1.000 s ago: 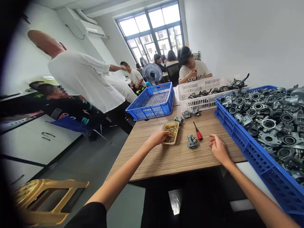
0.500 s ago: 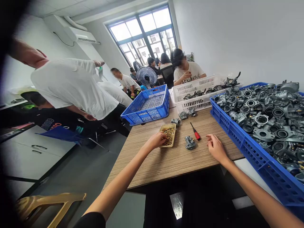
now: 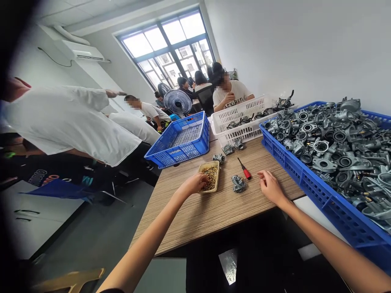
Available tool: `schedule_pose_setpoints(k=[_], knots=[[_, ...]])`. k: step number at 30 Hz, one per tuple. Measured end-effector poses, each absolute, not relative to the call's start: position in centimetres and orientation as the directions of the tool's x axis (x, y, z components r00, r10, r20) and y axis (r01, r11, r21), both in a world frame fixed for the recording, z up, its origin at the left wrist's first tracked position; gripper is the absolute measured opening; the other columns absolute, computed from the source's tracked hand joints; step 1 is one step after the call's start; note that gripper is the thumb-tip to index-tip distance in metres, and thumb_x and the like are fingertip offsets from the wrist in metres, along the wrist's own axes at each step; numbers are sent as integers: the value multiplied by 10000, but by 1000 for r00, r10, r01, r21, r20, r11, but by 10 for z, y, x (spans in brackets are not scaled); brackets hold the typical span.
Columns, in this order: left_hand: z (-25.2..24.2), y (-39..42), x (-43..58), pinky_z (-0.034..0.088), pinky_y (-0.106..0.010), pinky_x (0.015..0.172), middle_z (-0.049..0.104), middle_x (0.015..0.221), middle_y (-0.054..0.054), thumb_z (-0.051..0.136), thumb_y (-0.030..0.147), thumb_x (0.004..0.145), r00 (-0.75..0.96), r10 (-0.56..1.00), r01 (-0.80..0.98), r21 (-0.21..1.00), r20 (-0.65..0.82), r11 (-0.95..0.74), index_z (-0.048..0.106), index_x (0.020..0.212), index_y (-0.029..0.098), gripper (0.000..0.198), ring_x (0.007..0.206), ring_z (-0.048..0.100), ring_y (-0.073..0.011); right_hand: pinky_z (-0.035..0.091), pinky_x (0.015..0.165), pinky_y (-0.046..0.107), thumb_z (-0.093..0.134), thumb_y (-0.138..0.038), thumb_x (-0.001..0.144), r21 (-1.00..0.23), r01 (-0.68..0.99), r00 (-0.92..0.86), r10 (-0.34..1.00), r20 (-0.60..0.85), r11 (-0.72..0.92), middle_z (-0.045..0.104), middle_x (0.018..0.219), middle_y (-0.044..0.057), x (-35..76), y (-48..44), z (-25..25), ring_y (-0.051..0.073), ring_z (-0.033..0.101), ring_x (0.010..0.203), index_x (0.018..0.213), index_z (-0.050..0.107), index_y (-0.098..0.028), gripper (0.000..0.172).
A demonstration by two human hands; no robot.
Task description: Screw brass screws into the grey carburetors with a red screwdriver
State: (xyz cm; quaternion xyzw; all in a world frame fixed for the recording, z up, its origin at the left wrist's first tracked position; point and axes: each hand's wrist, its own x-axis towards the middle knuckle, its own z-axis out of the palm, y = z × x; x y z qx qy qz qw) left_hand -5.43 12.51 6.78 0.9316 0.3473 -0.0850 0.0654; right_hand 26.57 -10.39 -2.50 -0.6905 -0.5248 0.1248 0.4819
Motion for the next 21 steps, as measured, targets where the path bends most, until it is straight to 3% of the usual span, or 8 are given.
schedule_pose_setpoints(k=[16,21], knots=[[75,112,-53,498,-293,795,726,1008,-68,560,143,874,742,644,652,-24,-187,-758,696,910,218,158,892,687,-209,578,829,385,489,-174,861,-784,620,401,849,343,24,682,1040,91,264,-105,-22,221,694,817,1074,639,-216,265],[70,113,-54,493,-284,796,735,999,-56,566,145,870,757,644,652,68,-110,-755,659,863,217,117,900,685,-195,578,847,393,495,-177,853,-784,621,407,847,341,17,686,1027,87,264,-105,-22,226,687,826,1063,646,-220,262]])
